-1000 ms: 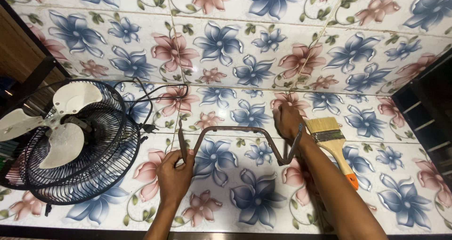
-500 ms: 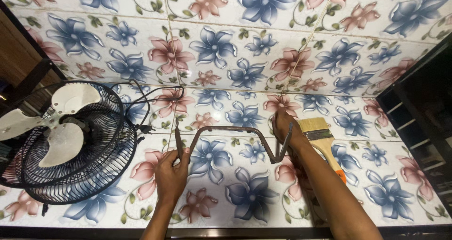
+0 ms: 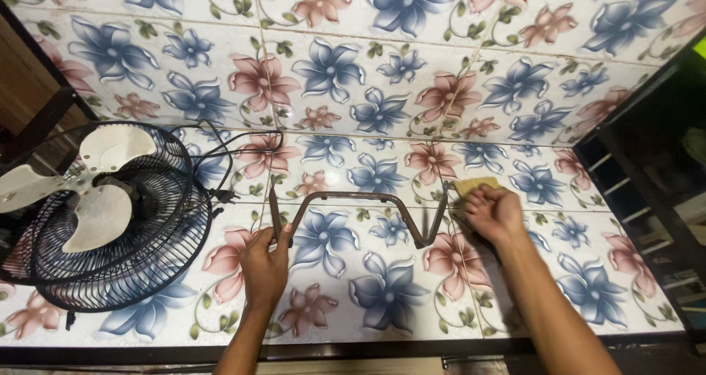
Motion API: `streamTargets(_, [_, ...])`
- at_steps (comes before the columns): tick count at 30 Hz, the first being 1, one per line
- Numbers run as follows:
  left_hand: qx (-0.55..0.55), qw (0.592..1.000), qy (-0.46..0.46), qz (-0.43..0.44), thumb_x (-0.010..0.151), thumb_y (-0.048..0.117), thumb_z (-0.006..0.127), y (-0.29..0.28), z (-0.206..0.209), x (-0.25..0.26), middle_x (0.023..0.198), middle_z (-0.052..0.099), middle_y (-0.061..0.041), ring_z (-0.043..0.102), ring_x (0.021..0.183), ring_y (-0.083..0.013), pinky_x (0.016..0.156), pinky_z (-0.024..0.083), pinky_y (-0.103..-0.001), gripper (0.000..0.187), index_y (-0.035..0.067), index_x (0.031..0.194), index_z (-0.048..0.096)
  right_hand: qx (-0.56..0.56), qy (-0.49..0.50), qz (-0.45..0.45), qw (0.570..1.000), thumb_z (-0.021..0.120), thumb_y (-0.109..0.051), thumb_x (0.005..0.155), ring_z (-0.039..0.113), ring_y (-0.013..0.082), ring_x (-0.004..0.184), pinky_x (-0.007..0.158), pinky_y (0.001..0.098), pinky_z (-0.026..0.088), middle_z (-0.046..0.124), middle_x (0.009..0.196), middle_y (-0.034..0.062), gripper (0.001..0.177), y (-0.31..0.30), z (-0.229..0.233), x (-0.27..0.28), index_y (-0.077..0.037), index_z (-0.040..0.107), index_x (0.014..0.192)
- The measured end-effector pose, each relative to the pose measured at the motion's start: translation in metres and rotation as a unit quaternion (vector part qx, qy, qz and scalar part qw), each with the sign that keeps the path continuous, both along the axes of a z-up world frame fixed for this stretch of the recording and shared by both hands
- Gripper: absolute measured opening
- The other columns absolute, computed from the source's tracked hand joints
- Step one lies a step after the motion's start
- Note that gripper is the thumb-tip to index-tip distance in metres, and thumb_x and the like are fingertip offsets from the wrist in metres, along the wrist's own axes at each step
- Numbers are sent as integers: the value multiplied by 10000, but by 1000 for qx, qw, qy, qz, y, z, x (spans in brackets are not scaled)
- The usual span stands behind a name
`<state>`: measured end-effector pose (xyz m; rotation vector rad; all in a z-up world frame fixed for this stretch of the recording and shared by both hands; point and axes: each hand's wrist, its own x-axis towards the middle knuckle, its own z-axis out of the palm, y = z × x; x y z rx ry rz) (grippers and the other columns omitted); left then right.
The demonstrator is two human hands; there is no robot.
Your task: The person assembles an electric fan by attaching a metal stand to the fan base using a screwdriver. They then place the fan head onto the stand and secure it with the screwdriver.
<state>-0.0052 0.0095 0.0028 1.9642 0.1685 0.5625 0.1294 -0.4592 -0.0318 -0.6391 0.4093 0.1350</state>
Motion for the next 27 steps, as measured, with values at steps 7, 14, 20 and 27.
streamTargets(7, [-87,995,34,44,988,255,693,7,-18,-5,733,753,-99,619,609,-89,553,462,-264,284,-23,970,746,-792,7,36,610,620,-413,907,643,266,579,565,397,483,684,645,130,414,-48,35,-95,-24,707,1019])
streamTargets(14, [-235,972,-9,28,1014,229,665,12,-32,-5,880,756,-83,669,753,-82,666,544,-222,294,-49,1051,750,-866,7,108,488,721,-493,877,773,321,832,785,410,582,792,873,189,523,-45,27,-130,-39,725,1135])
streamTargets(20, [-338,940,8,37,1030,246,612,19,-31,-5,1007,774,-87,732,902,-126,754,588,-257,326,-47,1098,737,-868,-14,115,483,749,-453,833,764,313,790,761,414,579,780,870,186,469,-55,13,-123,-33,765,1042])
streamTargets(27, [-320,946,15,38,1019,253,617,22,-32,-3,987,776,-104,729,865,-131,746,609,-271,338,-49,1105,740,-732,16,11,681,730,-324,935,566,200,622,584,387,425,667,798,90,357,-64,4,-108,1,689,1075])
